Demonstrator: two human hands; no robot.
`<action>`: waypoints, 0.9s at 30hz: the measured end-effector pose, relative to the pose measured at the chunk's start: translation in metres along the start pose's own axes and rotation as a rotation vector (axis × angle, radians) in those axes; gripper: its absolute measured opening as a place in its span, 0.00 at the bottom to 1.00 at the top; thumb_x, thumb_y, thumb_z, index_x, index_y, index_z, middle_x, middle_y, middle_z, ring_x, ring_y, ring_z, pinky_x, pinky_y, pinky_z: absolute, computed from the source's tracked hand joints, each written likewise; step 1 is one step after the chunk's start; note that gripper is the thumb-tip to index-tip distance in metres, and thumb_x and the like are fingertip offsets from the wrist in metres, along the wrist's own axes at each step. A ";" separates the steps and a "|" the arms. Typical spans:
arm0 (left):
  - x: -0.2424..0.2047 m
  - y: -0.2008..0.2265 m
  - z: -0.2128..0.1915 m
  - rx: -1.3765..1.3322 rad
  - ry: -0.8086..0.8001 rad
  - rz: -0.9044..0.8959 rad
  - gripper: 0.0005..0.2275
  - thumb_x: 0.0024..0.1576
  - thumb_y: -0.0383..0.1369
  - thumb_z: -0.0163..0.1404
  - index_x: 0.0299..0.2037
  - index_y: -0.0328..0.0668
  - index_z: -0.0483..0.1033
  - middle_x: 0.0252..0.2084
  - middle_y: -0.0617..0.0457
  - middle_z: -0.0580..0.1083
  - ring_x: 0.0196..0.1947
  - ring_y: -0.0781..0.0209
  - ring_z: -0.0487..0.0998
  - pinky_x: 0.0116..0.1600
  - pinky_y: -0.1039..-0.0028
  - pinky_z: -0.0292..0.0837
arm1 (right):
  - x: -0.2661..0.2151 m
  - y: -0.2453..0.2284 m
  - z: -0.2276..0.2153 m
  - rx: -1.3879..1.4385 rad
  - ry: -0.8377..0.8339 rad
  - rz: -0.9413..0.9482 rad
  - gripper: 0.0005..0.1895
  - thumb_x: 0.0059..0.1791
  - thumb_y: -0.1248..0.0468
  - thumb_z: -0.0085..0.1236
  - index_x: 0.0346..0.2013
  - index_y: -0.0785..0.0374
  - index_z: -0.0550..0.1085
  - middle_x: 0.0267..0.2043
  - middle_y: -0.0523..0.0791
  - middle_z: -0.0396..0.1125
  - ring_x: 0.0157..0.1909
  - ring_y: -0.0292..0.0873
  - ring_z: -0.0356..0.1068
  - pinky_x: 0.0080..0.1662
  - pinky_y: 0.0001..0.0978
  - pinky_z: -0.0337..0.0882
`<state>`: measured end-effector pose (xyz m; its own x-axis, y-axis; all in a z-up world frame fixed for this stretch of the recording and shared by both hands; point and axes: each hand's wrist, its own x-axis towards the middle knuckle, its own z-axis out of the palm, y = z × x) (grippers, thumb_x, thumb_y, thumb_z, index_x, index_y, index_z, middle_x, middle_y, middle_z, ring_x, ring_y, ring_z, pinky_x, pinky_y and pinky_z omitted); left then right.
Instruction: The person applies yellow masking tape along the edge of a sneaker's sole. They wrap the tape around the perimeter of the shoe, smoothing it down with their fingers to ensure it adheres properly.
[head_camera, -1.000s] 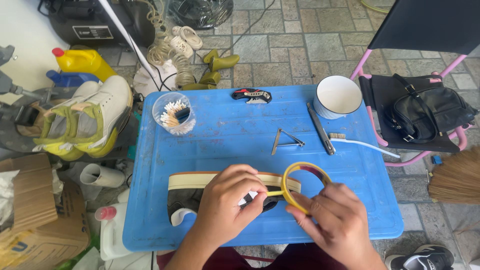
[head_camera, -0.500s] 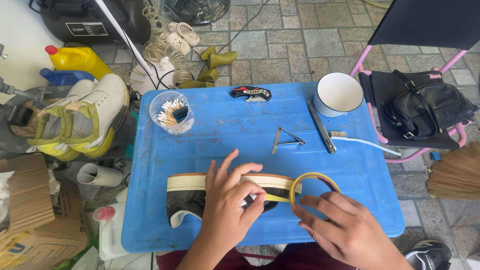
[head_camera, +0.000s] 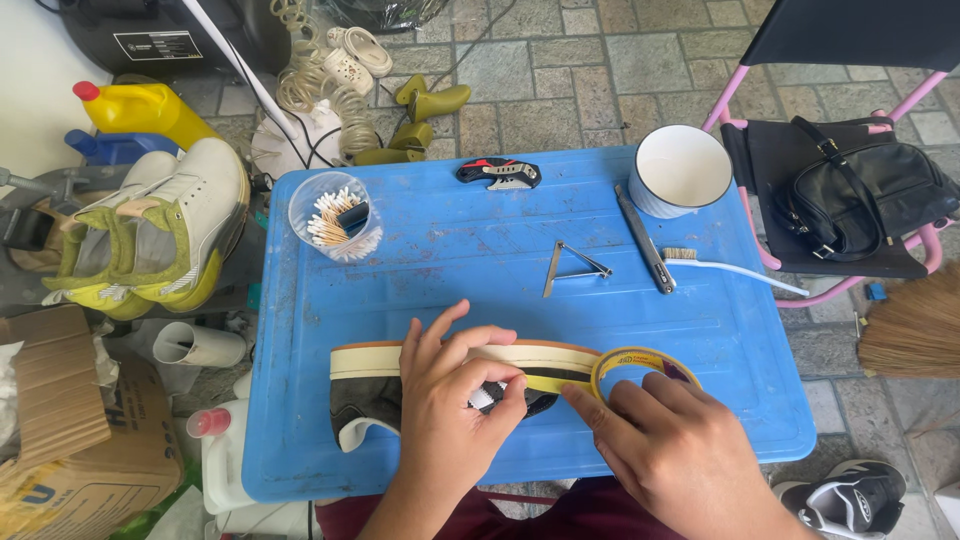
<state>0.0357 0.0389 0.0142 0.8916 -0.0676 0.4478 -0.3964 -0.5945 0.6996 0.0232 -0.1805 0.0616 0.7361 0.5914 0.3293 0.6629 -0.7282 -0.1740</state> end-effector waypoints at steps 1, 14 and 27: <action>0.000 0.000 0.001 0.008 0.019 -0.010 0.07 0.44 0.28 0.63 0.26 0.46 0.77 0.48 0.59 0.79 0.65 0.42 0.69 0.71 0.36 0.46 | 0.001 0.001 -0.001 -0.030 -0.032 -0.009 0.25 0.39 0.63 0.64 0.52 0.56 0.79 0.28 0.41 0.67 0.28 0.44 0.68 0.37 0.40 0.73; -0.007 0.016 -0.003 0.082 0.091 0.028 0.11 0.47 0.33 0.64 0.36 0.47 0.76 0.51 0.56 0.76 0.62 0.46 0.71 0.70 0.41 0.55 | -0.001 0.004 -0.009 0.031 -0.053 0.046 0.22 0.41 0.64 0.63 0.51 0.60 0.77 0.25 0.42 0.70 0.29 0.45 0.71 0.31 0.39 0.73; -0.007 0.021 0.002 -0.042 -0.139 0.315 0.17 0.52 0.30 0.66 0.50 0.43 0.75 0.43 0.54 0.74 0.38 0.58 0.77 0.42 0.68 0.75 | 0.000 -0.001 -0.009 0.237 0.081 0.148 0.09 0.43 0.64 0.65 0.35 0.62 0.75 0.30 0.46 0.74 0.29 0.49 0.74 0.31 0.39 0.73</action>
<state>0.0218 0.0247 0.0249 0.7438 -0.3530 0.5676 -0.6634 -0.4936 0.5624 0.0217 -0.1832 0.0703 0.8202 0.4480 0.3558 0.5696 -0.6977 -0.4345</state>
